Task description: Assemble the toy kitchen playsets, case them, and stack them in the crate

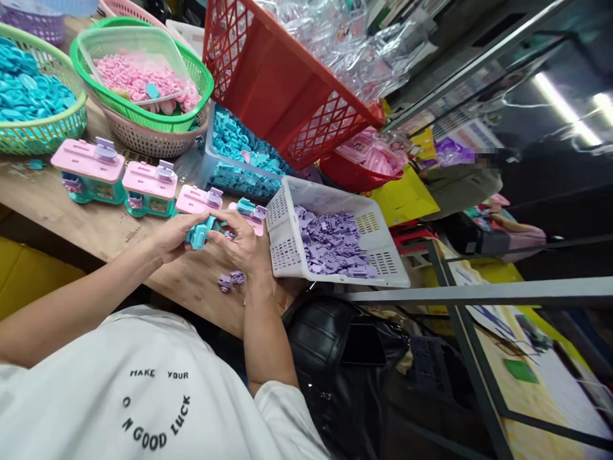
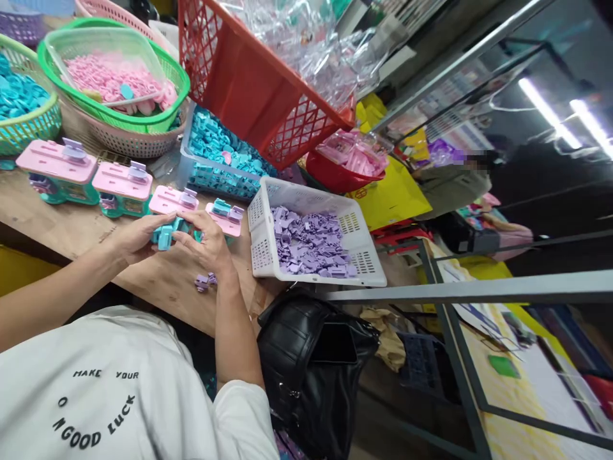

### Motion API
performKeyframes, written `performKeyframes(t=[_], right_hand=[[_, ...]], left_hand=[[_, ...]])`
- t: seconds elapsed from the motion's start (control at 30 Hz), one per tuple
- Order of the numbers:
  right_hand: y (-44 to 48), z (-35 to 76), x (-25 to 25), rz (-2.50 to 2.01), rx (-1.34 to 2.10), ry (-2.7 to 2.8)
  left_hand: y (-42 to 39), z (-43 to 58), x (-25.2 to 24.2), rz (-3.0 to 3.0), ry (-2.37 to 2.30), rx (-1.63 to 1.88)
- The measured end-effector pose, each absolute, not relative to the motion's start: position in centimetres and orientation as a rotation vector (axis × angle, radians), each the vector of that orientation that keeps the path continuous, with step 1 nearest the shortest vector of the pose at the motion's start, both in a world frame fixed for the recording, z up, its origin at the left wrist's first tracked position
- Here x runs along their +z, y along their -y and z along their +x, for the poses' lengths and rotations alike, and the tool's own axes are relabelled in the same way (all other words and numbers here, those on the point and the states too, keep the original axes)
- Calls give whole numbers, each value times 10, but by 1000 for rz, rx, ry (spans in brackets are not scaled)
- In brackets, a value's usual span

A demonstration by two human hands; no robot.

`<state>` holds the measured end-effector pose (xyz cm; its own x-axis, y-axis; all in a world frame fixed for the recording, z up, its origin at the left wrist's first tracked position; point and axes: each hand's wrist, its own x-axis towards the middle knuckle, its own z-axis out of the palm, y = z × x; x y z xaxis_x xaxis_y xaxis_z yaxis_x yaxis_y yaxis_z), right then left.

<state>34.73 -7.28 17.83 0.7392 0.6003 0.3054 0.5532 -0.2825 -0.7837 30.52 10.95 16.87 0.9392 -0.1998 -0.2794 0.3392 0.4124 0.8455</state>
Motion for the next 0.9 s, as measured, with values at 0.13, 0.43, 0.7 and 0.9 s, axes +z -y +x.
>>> performKeyframes(t=[0.13,0.43,0.7,0.9], right_hand=[[58,351,168,-1899,132,726],[23,363,170,-1963,21,600],[-5,384,169,-1940,99,472],[-4,357,156,-1759,223,275]], left_hand=[[-128,300,170,1089,-169,-366],[-150,300,161,1711,53,117],[-174,320,175,1993,392,285],[-169,312,167,2054,339,313]])
